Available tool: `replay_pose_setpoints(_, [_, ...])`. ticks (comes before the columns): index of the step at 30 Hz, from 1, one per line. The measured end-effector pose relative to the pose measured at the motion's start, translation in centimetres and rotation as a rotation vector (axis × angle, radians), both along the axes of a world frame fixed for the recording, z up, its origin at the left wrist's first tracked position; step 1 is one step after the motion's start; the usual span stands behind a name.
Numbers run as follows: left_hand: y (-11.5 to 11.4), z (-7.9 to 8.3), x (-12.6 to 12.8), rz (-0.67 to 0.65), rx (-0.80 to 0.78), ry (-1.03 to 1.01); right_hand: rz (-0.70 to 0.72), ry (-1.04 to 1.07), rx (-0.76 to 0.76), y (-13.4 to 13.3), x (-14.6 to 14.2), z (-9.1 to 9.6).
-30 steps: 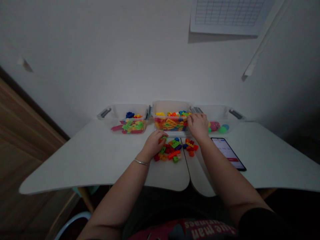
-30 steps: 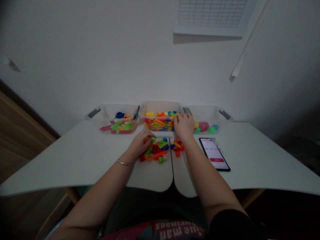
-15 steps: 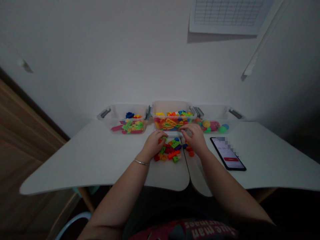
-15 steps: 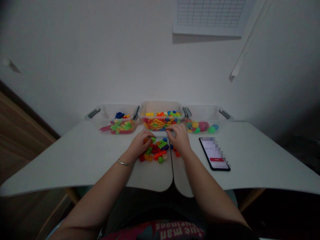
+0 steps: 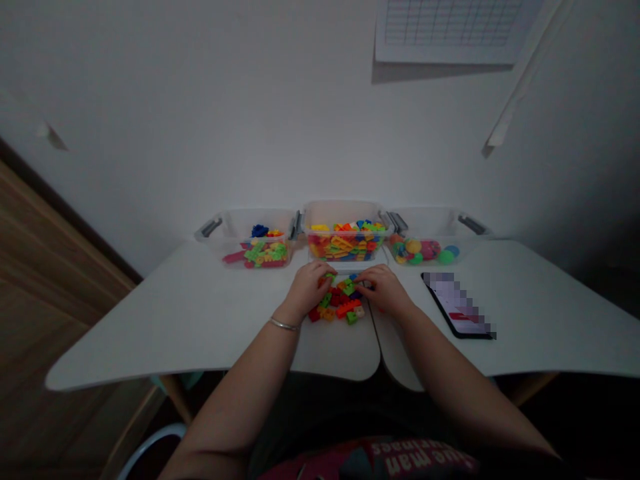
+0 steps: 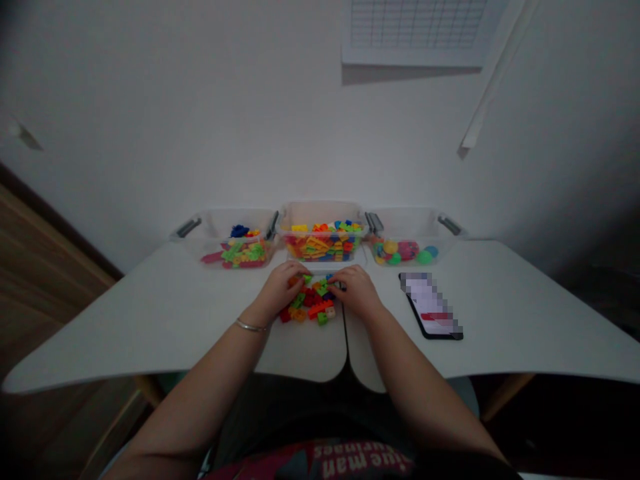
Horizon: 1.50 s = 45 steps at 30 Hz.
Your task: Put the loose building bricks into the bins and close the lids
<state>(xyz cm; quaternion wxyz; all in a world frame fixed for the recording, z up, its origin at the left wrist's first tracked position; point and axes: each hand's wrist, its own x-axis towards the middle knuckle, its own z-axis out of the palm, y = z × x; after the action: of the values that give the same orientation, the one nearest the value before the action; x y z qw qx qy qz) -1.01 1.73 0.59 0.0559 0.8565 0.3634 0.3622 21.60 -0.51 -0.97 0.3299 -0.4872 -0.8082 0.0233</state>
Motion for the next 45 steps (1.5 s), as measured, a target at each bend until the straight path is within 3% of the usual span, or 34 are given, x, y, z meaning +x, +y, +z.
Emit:
replay_pose_setpoints(7, [-0.5, 0.2, 0.3, -0.091, -0.012, 0.130, -0.117, -0.140, -0.052, -0.4, -0.3, 0.3])
replay_pose_setpoints(13, [-0.7, 0.1, 0.2, -0.079, 0.012, 0.234, -0.216, -0.196, -0.086, -0.8, -0.3, 0.7])
replay_pose_setpoints(27, [-0.3, -0.8, 0.3, 0.118, 0.024, 0.297, -0.204, -0.147, -0.113, -0.6, -0.4, 0.1])
replay_pose_setpoints(37, [-0.9, 0.5, 0.8, -0.079, 0.049, 0.267, -0.208, -0.125, -0.075, -0.4, -1.0, 0.0])
replay_pose_setpoints(45, [-1.0, 0.8, 0.8, -0.074, 0.008, 0.321, -0.202, -0.230, -0.053, -0.4, -1.6, 0.4])
